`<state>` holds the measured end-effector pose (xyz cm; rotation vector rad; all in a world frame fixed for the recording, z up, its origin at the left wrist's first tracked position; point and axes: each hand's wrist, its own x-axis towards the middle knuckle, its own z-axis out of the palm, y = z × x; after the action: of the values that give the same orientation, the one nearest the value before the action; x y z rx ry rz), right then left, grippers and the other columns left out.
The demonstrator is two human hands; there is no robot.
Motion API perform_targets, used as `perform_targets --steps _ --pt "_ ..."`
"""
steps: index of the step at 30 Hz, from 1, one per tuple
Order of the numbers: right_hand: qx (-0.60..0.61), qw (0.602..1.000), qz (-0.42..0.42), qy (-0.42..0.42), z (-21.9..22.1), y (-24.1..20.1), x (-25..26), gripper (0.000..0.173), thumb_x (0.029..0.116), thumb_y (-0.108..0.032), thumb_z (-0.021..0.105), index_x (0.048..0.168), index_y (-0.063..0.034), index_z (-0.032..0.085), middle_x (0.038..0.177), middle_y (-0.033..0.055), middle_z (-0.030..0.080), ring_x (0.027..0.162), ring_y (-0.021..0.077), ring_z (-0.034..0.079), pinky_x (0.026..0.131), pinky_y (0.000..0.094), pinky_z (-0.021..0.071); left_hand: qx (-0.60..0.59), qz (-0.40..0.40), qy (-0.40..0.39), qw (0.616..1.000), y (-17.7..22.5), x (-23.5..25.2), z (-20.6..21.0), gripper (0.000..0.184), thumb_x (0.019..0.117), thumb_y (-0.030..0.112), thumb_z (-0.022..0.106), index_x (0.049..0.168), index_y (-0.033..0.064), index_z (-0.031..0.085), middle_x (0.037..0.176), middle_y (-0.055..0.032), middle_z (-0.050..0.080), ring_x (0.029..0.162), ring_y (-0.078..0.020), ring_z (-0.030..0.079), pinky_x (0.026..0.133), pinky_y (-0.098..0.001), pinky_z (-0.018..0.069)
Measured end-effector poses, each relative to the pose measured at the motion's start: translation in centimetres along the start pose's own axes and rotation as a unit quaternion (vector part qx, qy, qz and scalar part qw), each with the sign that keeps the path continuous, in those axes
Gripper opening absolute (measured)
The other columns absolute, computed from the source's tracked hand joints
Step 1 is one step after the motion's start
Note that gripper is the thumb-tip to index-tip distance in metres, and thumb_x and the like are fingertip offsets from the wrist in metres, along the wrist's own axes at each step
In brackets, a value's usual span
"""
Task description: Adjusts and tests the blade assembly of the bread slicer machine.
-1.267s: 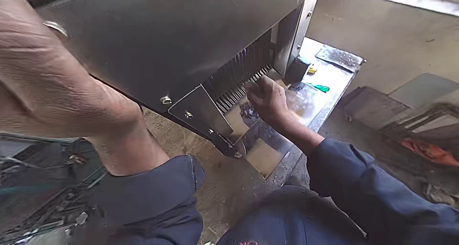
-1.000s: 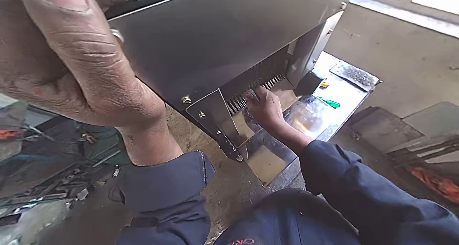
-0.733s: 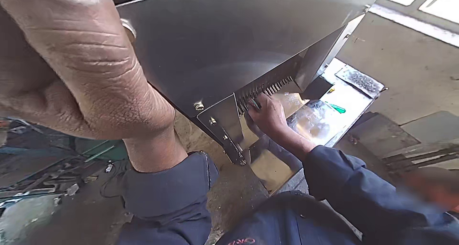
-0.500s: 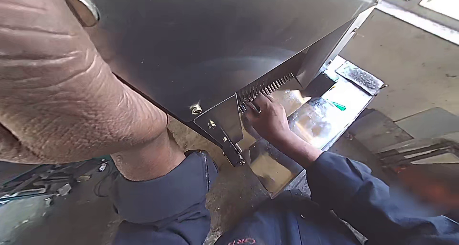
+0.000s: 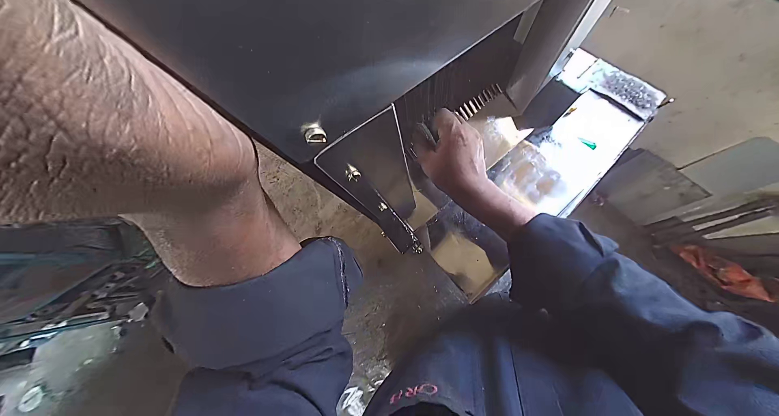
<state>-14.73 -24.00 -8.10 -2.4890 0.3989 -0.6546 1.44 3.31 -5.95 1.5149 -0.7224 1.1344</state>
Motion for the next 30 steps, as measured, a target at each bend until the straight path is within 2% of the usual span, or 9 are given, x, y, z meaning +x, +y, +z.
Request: perform_targets --steps 5,7,10,12,16,19,21,24,30 --pt "0.042 0.991 -0.042 0.119 -4.0 -3.5 2.8 0.021 0.0898 -0.028 0.070 0.087 -0.0074 0.069 0.084 0.0075 0.069 0.076 0.0218 0.068 0.065 0.0439 0.0531 0.097 0.057 0.041 0.993 0.3 0.8 0.9 0.013 0.1027 0.010 0.059 0.098 0.0052 0.069 0.092 0.0009 0.065 0.089 -0.0077 0.062 0.078 -0.0264 0.0494" --pt "0.041 0.990 -0.038 0.132 -4.0 -3.7 3.0 0.020 0.0899 -0.029 0.069 0.089 -0.0089 0.070 0.084 0.0060 0.069 0.077 0.0202 0.068 0.066 0.0422 0.0534 0.040 0.087 0.067 0.993 0.0 1.8 2.1 0.015 0.1041 0.009 0.056 0.096 0.0052 0.068 0.088 0.0016 0.064 0.085 -0.0069 0.061 0.075 -0.0256 0.0499" --pt "0.016 0.999 0.011 0.034 -2.8 -2.6 1.5 0.028 0.0951 -0.033 0.065 0.090 -0.0057 0.065 0.086 0.0110 0.067 0.079 0.0272 0.068 0.068 0.0495 0.0524 -0.123 0.095 0.073 0.985 -0.2 3.3 4.1 0.013 0.1038 0.006 0.054 0.095 0.0052 0.064 0.083 0.0025 0.061 0.078 -0.0063 0.060 0.071 -0.0261 0.0523" --pt "0.006 0.999 0.018 0.030 -2.7 -2.5 1.4 0.029 0.0949 -0.035 0.064 0.085 -0.0080 0.062 0.082 0.0088 0.064 0.076 0.0260 0.066 0.064 0.0477 0.0496 -0.184 0.096 0.068 0.976 0.2 4.5 5.2 0.013 0.1039 0.005 0.053 0.095 0.0056 0.063 0.081 0.0036 0.060 0.076 -0.0061 0.060 0.069 -0.0270 0.0529" --pt "0.037 0.991 0.010 0.127 -5.9 -5.6 3.4 0.024 0.0881 -0.031 0.072 0.101 -0.0108 0.075 0.097 0.0050 0.075 0.093 0.0205 0.072 0.079 0.0456 0.0563 -0.174 0.109 0.056 0.977 1.3 5.2 6.1 0.015 0.1059 0.006 0.050 0.099 0.0061 0.063 0.083 0.0056 0.060 0.080 -0.0042 0.059 0.073 -0.0254 0.0518" --pt "0.033 0.991 0.011 0.128 -4.9 -5.0 2.9 0.028 0.0899 -0.034 0.070 0.102 -0.0084 0.072 0.097 0.0076 0.073 0.092 0.0234 0.072 0.077 0.0471 0.0562 -0.163 0.173 0.039 0.971 1.5 6.0 6.3 0.009 0.1051 0.007 0.053 0.101 0.0045 0.062 0.084 0.0045 0.061 0.081 -0.0045 0.059 0.073 -0.0257 0.0517" --pt "0.040 0.997 0.047 0.039 -3.2 -3.4 1.5 0.029 0.0931 -0.034 0.068 0.093 -0.0054 0.067 0.092 0.0128 0.069 0.088 0.0305 0.069 0.073 0.0530 0.0534 -0.163 0.230 0.012 0.959 4.4 7.0 6.2 0.009 0.1028 0.007 0.057 0.097 0.0035 0.063 0.081 0.0035 0.062 0.076 -0.0048 0.060 0.066 -0.0253 0.0513" --pt "0.049 0.995 0.087 -0.003 -1.6 -2.1 0.5 0.029 0.0938 -0.035 0.066 0.086 -0.0072 0.064 0.089 0.0122 0.068 0.086 0.0307 0.068 0.070 0.0533 0.0517 -0.112 0.149 -0.031 0.982 15.1 7.4 6.0 0.020 0.0980 0.006 0.057 0.078 0.0071 0.060 0.069 0.0025 0.058 0.065 -0.0054 0.059 0.059 -0.0235 0.0481" --pt "0.182 0.971 0.054 0.145 -3.0 -4.3 2.5 0.028 0.0921 -0.032 0.071 0.078 -0.0098 0.061 0.077 0.0045 0.061 0.072 0.0202 0.062 0.065 0.0444 0.0498 -0.099 0.162 -0.033 0.981 16.3 7.2 6.0 0.022 0.0984 0.002 0.052 0.077 0.0029 0.059 0.068 -0.0007 0.057 0.064 -0.0067 0.058 0.057 -0.0219 0.0477"
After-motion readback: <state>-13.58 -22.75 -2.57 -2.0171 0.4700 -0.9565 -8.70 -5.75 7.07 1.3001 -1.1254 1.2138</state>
